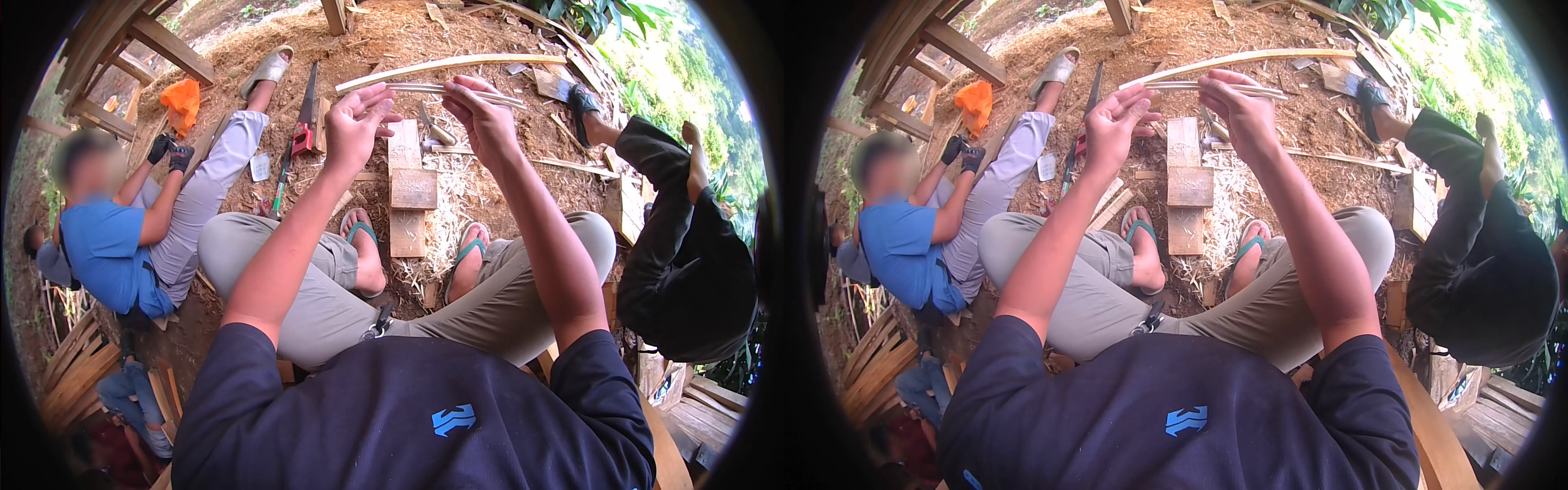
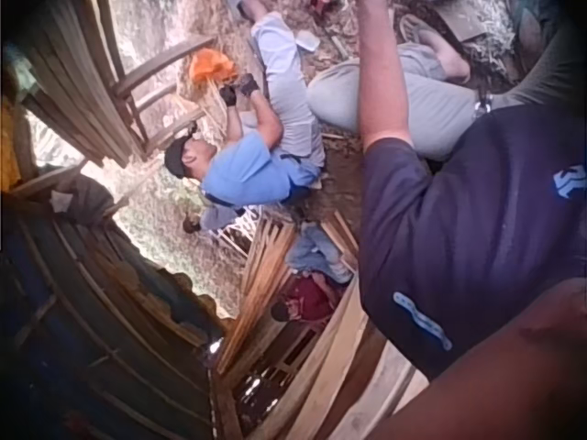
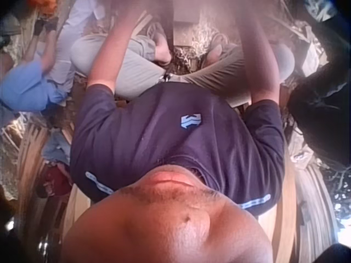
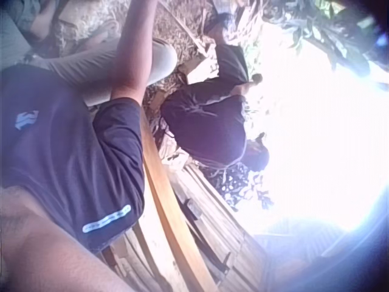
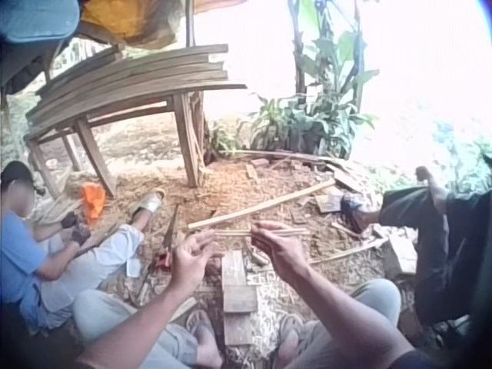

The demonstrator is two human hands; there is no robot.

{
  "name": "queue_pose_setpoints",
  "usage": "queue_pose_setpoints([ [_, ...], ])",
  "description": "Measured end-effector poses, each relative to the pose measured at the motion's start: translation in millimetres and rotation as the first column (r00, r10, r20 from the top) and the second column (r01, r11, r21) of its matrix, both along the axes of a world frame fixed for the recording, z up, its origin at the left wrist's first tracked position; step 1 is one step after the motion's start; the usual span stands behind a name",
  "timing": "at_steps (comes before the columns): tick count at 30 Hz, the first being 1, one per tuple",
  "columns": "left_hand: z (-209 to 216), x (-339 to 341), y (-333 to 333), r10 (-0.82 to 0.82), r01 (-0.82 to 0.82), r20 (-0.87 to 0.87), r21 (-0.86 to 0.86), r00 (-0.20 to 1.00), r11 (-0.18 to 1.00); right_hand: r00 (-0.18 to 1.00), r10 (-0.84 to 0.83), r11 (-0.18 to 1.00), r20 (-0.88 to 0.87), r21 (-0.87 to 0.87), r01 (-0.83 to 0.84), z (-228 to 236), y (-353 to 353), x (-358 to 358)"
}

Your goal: The person sits on the ground and uses a red hand saw to cut a thin strip of wood held between their legs. After sawing, they inspect the cut piece and place it aside among other wood scraps.

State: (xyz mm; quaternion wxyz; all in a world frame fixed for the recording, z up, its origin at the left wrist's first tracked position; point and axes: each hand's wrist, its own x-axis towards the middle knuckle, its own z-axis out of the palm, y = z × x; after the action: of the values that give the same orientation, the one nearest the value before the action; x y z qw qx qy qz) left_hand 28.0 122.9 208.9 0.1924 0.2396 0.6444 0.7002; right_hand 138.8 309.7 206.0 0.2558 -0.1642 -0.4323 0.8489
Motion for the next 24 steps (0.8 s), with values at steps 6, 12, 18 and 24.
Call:
queue_pose_setpoints([
  [6,-1.0,2.4,0.1,0.041,-0.041,-0.015,0.024,0.999,0.999,0.999,0.042,0.998,-0.027,-0.037,-0.043,-1.3,-3.4,0.4],
  [12,-1.6,1.2,0.1,0.088,-0.088,0.003,0.06,0.996,0.994,0.999,0.036,0.999,-0.034,0.037,-0.035,2.4,-11.1,2.8],
  [18,3.1,3.3,-0.3,0.112,-0.111,-0.009,0.068,0.994,0.992,0.997,0.02,0.997,-0.071,0.08,-0.014,2.0,-18.3,3.8],
  [24,9.9,5.7,-1.3,0.115,-0.113,-0.024,0.088,0.993,0.99,0.999,0.044,0.993,-0.016,0.107,-0.042,9.4,-15.6,3.6],
])
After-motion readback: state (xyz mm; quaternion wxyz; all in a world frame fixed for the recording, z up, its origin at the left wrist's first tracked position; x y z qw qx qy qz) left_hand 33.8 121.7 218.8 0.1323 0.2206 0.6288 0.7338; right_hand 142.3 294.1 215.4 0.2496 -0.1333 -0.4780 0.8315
